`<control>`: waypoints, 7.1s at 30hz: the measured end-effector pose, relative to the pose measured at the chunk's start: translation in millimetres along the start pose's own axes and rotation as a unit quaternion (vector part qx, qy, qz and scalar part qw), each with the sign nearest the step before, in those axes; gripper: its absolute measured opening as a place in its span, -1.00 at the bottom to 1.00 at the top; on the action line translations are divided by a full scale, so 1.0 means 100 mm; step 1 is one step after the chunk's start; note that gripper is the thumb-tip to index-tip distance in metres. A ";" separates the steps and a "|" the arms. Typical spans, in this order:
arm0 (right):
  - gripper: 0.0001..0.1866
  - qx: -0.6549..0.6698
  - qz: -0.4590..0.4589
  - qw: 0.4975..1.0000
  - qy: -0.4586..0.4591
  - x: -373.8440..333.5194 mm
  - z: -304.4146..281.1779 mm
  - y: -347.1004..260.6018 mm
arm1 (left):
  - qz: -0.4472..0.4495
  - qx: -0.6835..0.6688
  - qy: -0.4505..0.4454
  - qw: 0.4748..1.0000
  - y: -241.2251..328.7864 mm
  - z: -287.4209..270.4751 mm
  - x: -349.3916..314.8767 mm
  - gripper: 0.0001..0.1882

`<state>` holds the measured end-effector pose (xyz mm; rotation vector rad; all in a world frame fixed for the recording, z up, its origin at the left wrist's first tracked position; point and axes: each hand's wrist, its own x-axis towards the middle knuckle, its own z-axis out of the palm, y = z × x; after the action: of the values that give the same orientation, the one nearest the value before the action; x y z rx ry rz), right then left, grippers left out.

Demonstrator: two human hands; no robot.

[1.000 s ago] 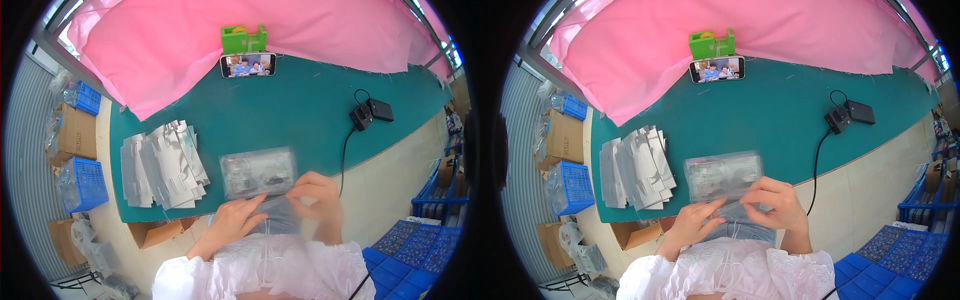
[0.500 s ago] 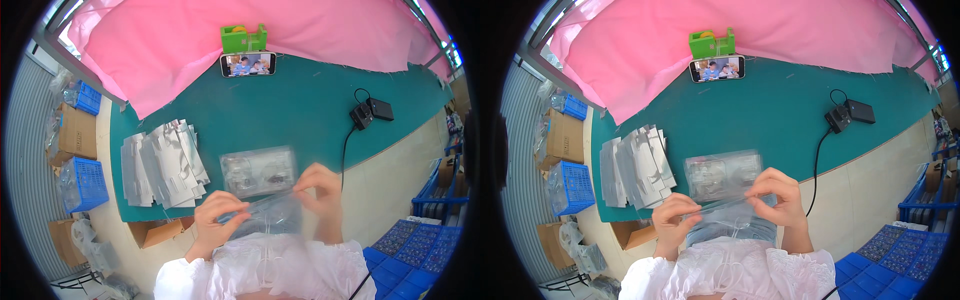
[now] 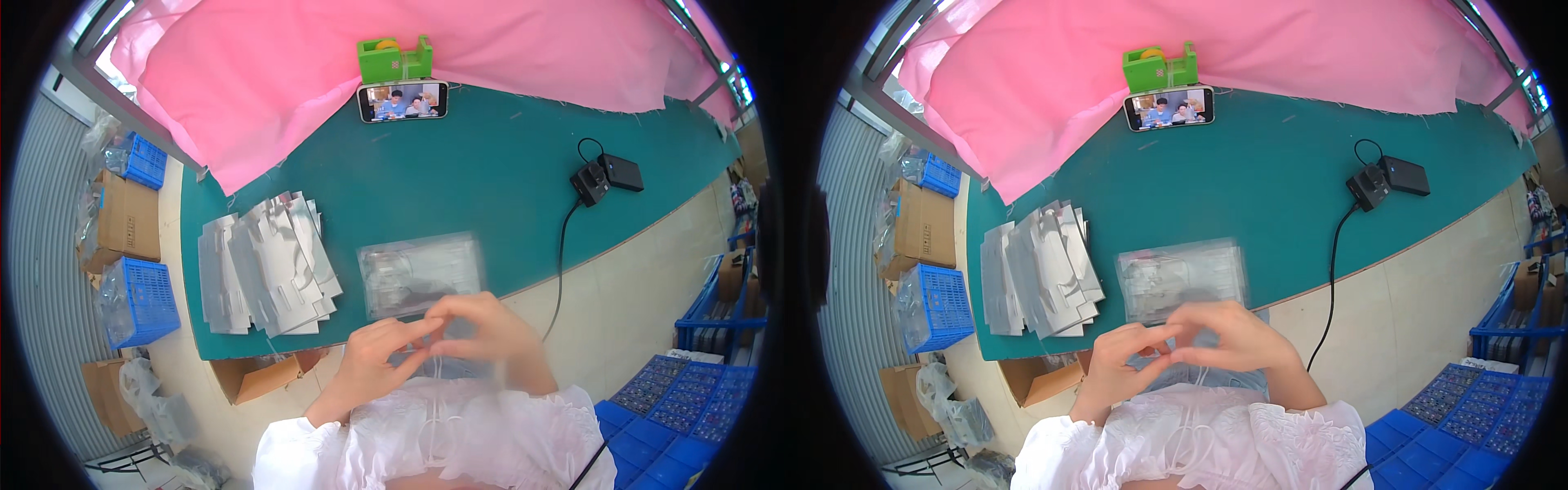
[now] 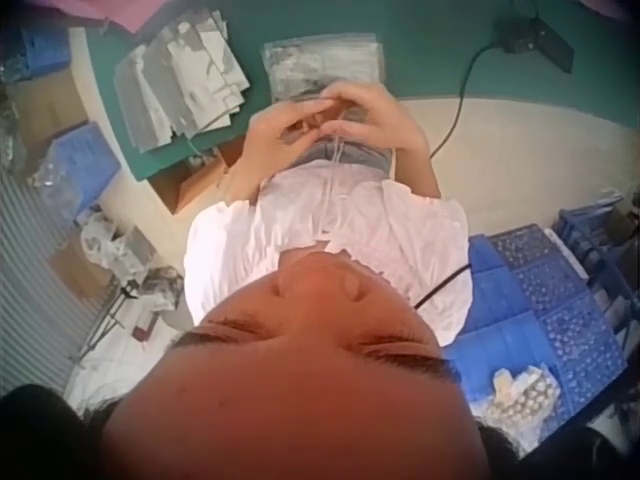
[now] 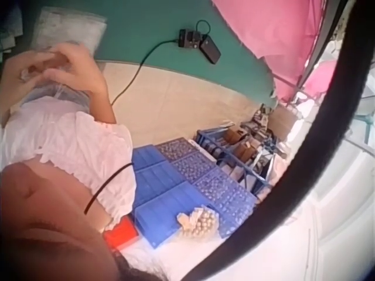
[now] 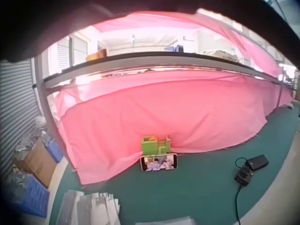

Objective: Packaging and sealing items into silver adhesive pouches at a factory workstation.

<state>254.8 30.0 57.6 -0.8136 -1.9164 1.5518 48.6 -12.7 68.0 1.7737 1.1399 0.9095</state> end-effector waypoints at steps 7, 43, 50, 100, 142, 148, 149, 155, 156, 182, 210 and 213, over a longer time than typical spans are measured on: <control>-0.78 0.201 0.056 0.974 0.084 -0.01 0.12 0.02 | -0.004 -0.029 0.076 0.997 -0.07 0.02 0.00 -0.53; -0.61 -0.022 -0.112 0.979 0.170 0.06 0.02 0.07 | 0.048 0.192 0.067 0.978 -0.13 0.09 0.17 -0.23; -0.63 -0.134 -0.132 0.956 0.226 0.08 0.07 0.09 | 0.059 0.218 0.021 0.974 -0.11 0.10 0.18 -0.43; -0.84 -0.174 -0.117 0.968 0.141 -0.03 0.01 -0.01 | -0.008 -0.015 -0.036 0.999 -0.24 0.19 0.15 -0.78; -0.85 -0.186 -0.089 0.961 0.181 -0.09 -0.07 -0.04 | -0.008 -0.055 -0.073 0.996 -0.49 0.43 0.01 -0.71; -0.85 -0.190 -0.099 0.955 0.204 -0.08 -0.08 -0.03 | -0.035 -0.105 -0.020 0.994 -0.31 0.43 0.08 -0.75; -0.85 -0.190 -0.098 0.955 0.205 -0.08 -0.08 -0.04 | -0.056 -0.104 -0.012 0.993 -0.30 0.43 0.08 -0.76; -0.83 -0.183 -0.101 0.958 0.198 -0.10 -0.10 -0.04 | -0.043 -0.121 -0.104 0.986 -0.52 0.48 0.00 -0.68; -0.84 -0.187 -0.103 0.956 0.201 -0.10 -0.10 -0.05 | -0.043 -0.122 -0.104 0.986 -0.47 0.47 0.01 -0.68; -0.84 -0.205 -0.116 0.946 0.220 -0.14 -0.11 -0.09 | -0.016 -0.064 -0.044 0.997 -0.35 0.38 0.00 -0.70; -0.89 -0.197 -0.134 0.935 0.262 -0.15 -0.17 -0.05 | 0.049 0.046 -0.094 0.993 -0.35 0.23 0.04 -0.69; -0.85 -0.165 -0.106 0.938 0.286 -0.16 -0.15 -0.06 | 0.034 0.029 -0.076 0.996 -0.29 0.24 0.07 -0.71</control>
<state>275.8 27.3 65.6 -1.0223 -1.7582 0.7551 62.4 -4.9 33.2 1.9036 1.0227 0.7731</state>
